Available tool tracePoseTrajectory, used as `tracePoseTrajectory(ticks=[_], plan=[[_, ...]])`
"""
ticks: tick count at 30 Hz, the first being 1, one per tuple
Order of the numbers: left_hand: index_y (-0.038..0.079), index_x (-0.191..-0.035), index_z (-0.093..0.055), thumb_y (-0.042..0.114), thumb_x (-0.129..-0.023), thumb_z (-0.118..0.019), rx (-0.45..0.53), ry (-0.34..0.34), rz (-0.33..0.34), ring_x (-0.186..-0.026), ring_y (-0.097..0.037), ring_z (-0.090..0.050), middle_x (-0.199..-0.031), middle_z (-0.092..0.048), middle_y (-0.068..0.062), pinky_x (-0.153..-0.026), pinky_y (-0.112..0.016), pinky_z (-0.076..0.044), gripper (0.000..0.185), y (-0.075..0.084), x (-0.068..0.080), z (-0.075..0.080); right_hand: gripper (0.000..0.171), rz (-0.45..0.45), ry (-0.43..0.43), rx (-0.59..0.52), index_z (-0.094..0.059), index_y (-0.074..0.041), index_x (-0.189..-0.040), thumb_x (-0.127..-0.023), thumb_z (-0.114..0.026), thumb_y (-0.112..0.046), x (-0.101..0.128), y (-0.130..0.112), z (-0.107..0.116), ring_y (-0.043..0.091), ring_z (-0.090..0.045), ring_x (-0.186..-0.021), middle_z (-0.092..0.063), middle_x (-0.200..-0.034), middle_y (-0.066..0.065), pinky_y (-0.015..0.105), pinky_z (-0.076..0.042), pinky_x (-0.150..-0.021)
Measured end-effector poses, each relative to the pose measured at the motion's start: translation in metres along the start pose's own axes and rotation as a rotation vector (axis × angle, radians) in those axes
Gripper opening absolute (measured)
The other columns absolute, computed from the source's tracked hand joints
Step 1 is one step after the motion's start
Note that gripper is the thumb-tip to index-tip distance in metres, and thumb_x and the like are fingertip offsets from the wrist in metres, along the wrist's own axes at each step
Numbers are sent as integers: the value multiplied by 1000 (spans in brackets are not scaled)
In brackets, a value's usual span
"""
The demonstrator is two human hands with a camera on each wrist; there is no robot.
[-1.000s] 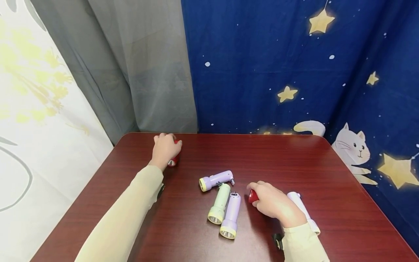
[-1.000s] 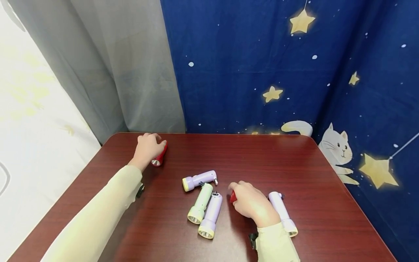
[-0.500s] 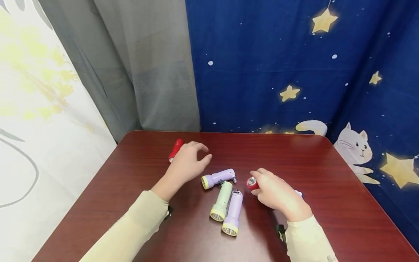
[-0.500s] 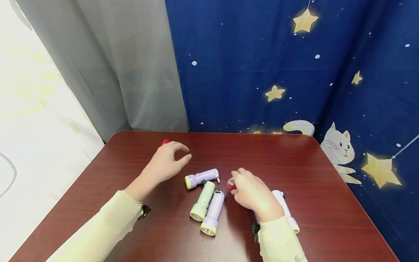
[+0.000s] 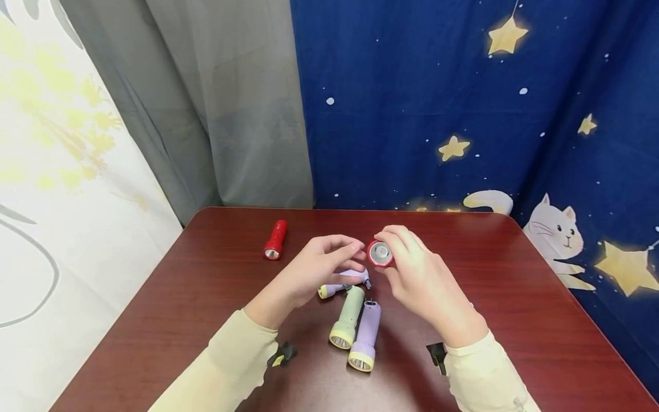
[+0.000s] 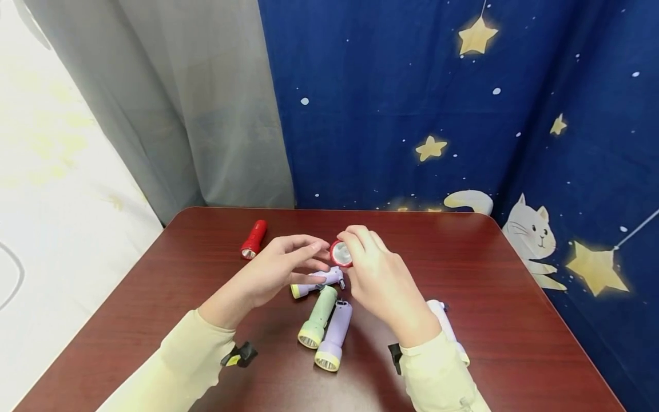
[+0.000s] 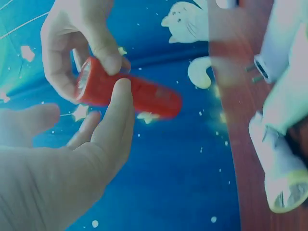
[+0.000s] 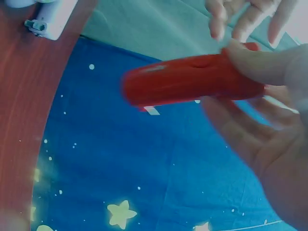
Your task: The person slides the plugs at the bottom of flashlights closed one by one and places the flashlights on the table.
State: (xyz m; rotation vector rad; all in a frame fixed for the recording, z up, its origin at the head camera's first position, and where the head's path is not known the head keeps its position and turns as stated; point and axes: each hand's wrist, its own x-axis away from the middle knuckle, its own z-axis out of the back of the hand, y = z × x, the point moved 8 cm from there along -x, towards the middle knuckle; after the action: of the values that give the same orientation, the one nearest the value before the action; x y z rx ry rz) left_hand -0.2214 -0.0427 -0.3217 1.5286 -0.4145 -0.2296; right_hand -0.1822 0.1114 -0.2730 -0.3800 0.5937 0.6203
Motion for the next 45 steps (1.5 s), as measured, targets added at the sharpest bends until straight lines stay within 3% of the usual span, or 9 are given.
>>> tracePoseTrajectory(ticks=[5,8,11,15,19,23,29,36,45], plan=[[0,-144,-56,30,-111,-58,125,-20,29,-111,-26,-76,-133,-69,-19,-98,-44,-63,45,-4,-3,-5,45,172,144,1,-64,-3,-128,-86,-78,4,0,-16,6,31,-66,-122,-66,-132,16,42,-65,-90],[-1,-142,-58,30,-110,-58,217,-1,29,-105,-22,-77,-123,-73,-13,-98,-46,-62,44,-7,-7,-5,40,264,183,-4,-66,-1,-125,-87,-74,6,1,-24,6,31,-65,-122,-66,-128,16,41,-62,-99],[-1,-138,-62,28,-110,-59,288,64,17,-94,-16,-76,-106,-75,-4,-90,-41,-66,41,-7,-11,-1,35,331,207,-18,-67,0,-123,-88,-71,6,3,-30,7,32,-64,-122,-67,-126,16,42,-59,-104],[-2,-139,-61,24,-109,-60,366,115,-10,-86,-14,-76,-100,-76,-2,-80,-33,-67,40,-4,-13,3,30,408,279,-44,-68,1,-120,-91,-64,5,6,-37,10,34,-65,-118,-68,-122,16,42,-59,-102],[-2,-141,-60,19,-107,-62,423,123,-35,-87,-15,-76,-105,-77,-5,-81,-34,-67,40,-1,-12,3,26,435,333,-65,-67,2,-118,-94,-57,2,7,-40,11,33,-66,-114,-67,-121,17,42,-63,-93],[-3,-143,-58,14,-106,-63,501,179,-57,-85,-16,-76,-108,-77,-7,-80,-33,-66,41,-1,-14,6,29,376,319,-54,-67,0,-120,-92,-62,1,6,-38,8,31,-67,-114,-65,-125,18,41,-65,-85],[0,-145,-57,7,-102,-67,576,299,-124,-84,-18,-76,-125,-73,-14,-81,-38,-67,45,1,-18,16,41,224,214,-68,-69,-5,-129,-89,-76,-2,5,-28,-5,29,-70,-112,-61,-136,19,40,-66,-83],[3,-142,-63,1,-96,-75,453,411,-201,-102,-23,-77,-128,-66,-13,-91,-44,-64,48,8,-12,21,53,71,177,-80,-65,-5,-134,-87,-86,-19,6,-12,-14,26,-71,-107,-62,-135,14,42,-67,-82],[8,-134,-59,9,-92,-81,335,410,-214,-103,-23,-77,-126,-70,-14,-89,-43,-65,48,14,-8,8,56,-55,260,-111,-66,-3,-131,-85,-91,-22,2,-4,-7,28,-73,-108,-69,-126,14,44,-65,-90]])
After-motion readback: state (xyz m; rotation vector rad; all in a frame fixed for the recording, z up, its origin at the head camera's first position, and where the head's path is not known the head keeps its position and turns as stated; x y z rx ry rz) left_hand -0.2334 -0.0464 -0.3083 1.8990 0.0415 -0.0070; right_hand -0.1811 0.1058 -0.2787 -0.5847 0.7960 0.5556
